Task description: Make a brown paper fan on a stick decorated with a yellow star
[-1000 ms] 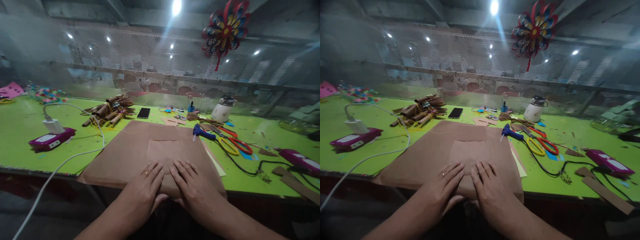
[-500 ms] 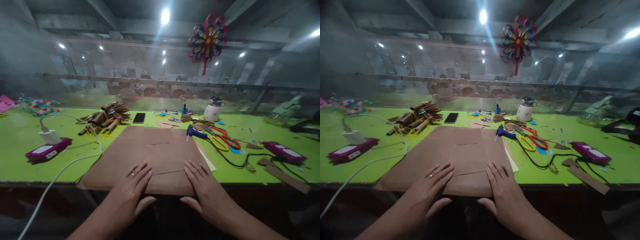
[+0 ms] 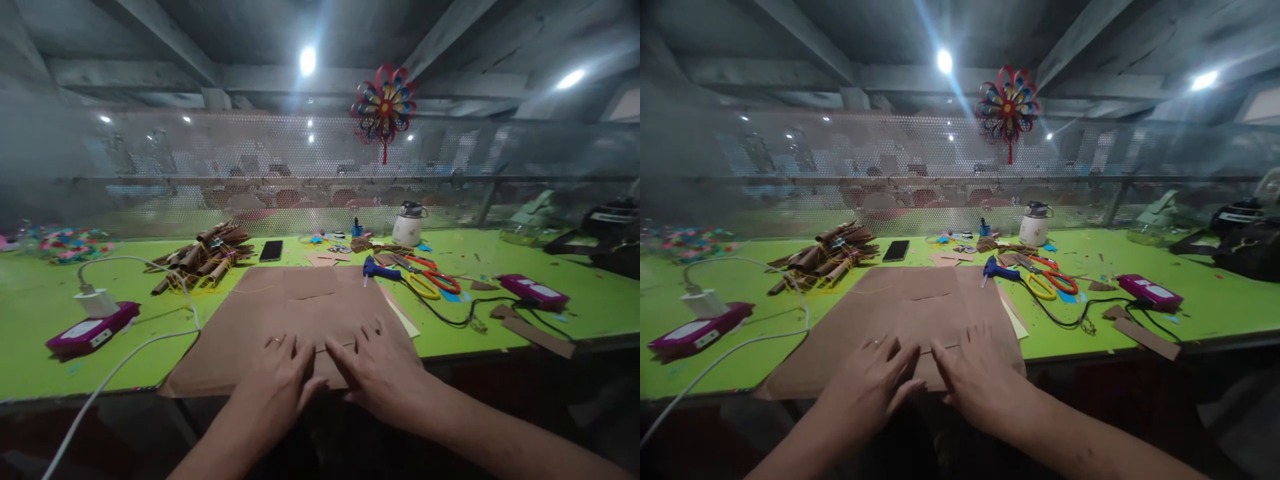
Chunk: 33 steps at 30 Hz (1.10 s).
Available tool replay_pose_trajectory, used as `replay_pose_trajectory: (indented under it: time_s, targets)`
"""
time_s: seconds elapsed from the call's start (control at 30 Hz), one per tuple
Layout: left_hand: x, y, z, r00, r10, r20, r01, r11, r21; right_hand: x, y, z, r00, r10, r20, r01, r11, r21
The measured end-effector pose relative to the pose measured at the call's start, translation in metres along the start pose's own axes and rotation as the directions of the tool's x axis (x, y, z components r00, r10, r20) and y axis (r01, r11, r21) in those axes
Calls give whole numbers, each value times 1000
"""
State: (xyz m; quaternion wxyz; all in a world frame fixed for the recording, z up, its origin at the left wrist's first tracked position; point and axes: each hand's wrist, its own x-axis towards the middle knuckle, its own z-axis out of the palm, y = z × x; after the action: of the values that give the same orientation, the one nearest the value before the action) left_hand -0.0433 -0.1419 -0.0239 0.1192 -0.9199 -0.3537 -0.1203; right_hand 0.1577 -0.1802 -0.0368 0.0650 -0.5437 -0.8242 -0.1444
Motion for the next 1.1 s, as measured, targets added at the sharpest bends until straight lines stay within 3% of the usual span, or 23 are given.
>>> replay_pose_trajectory:
  time_s: [0.17,0.37,0.6,0.7,0.83,1.0,1.1]
  targets:
    - [1,13,17,996,7,-92,-3,999,37,8,-14,3,1000,-2,0,2,996,-91]
    - [-7,11,27,991,-3,-135,11,998,63,-14,4,14,1000,2,-18,-4,996,-93]
    - [14,5,6,998,23,-63,-24,1000,-9,-25,18,1,998,59,-30,-57,997,51]
    - [34,-2,12,998,69,-9,-69,994,-83,-21,22,-6,996,79,-33,-73,985,155]
    - [49,-6,29,990,116,-85,-128,980,-154,-25,33,-11,999,42,-34,-30,957,288]
    - [46,-3,32,974,171,-146,-196,965,-173,-27,61,-4,995,34,-89,11,888,460]
    - [45,-1,27,976,187,-111,-200,972,-120,-17,108,5,964,225,-142,-136,876,463]
